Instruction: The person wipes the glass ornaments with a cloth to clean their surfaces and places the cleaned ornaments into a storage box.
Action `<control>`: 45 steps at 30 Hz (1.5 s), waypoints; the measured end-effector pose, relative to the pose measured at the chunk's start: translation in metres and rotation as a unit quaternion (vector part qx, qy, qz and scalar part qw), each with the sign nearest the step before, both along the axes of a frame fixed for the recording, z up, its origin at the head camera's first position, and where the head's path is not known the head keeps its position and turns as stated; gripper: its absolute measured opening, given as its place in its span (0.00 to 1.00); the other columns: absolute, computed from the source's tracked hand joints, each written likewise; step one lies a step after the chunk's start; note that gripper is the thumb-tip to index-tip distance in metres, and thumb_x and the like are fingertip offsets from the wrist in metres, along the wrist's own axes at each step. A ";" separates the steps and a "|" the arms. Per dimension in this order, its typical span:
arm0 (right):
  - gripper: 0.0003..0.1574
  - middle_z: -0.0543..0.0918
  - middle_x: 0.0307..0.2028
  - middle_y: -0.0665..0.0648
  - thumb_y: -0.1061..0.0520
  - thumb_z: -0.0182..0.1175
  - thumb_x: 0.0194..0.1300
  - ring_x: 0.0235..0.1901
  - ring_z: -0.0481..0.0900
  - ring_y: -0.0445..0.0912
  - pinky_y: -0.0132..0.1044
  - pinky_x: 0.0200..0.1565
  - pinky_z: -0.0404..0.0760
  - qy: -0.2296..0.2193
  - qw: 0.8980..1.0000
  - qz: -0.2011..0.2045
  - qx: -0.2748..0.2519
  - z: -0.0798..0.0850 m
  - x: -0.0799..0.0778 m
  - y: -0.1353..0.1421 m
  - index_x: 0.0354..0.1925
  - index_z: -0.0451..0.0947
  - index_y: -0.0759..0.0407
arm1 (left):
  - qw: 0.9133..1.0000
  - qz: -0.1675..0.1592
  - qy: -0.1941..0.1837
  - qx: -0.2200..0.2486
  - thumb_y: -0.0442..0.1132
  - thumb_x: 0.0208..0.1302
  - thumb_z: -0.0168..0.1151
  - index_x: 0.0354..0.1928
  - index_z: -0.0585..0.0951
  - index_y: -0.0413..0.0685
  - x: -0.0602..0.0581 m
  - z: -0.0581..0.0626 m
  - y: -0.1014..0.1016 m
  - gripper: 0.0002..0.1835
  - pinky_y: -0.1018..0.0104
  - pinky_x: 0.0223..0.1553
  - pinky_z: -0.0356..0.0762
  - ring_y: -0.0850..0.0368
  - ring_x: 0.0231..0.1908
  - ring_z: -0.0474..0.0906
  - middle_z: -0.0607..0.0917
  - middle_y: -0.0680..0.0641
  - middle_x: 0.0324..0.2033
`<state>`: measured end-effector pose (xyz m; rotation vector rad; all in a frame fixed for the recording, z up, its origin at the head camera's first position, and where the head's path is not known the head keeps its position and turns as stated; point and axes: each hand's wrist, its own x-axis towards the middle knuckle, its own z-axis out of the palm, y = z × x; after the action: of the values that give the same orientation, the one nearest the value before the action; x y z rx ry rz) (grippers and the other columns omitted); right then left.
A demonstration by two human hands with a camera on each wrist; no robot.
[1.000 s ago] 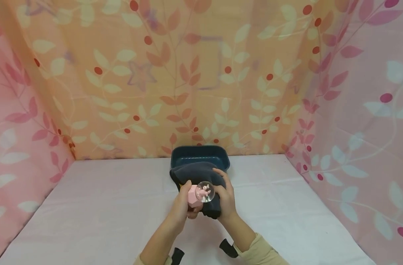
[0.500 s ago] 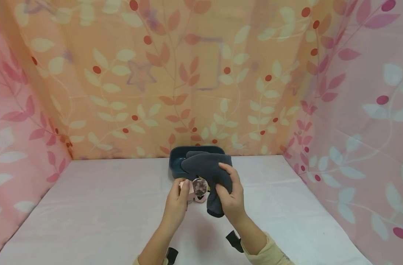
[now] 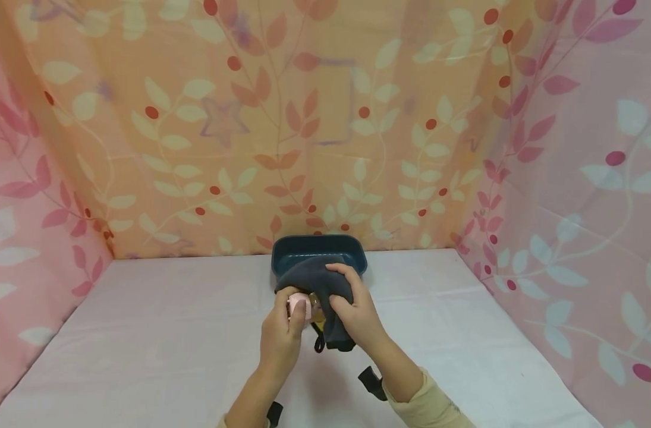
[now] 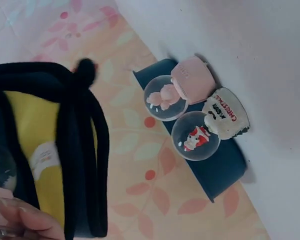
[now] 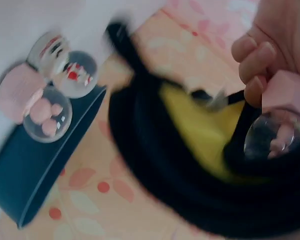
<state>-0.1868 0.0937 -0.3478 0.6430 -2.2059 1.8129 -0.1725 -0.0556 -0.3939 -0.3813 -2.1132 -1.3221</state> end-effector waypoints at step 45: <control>0.31 0.69 0.58 0.62 0.70 0.48 0.63 0.46 0.72 0.51 0.34 0.44 0.77 0.053 0.990 -0.095 -0.088 -0.025 -0.003 -0.005 0.65 0.62 0.60 | 0.823 -0.266 -0.295 0.406 0.47 0.76 0.44 0.60 0.60 0.40 -0.002 0.021 0.007 0.21 0.67 0.37 0.64 0.57 0.36 0.67 0.71 0.49 0.41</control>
<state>-0.1898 0.0887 -0.3729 0.4648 -1.9400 1.8044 -0.1744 -0.0491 -0.3726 -0.1947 -1.6525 -2.8024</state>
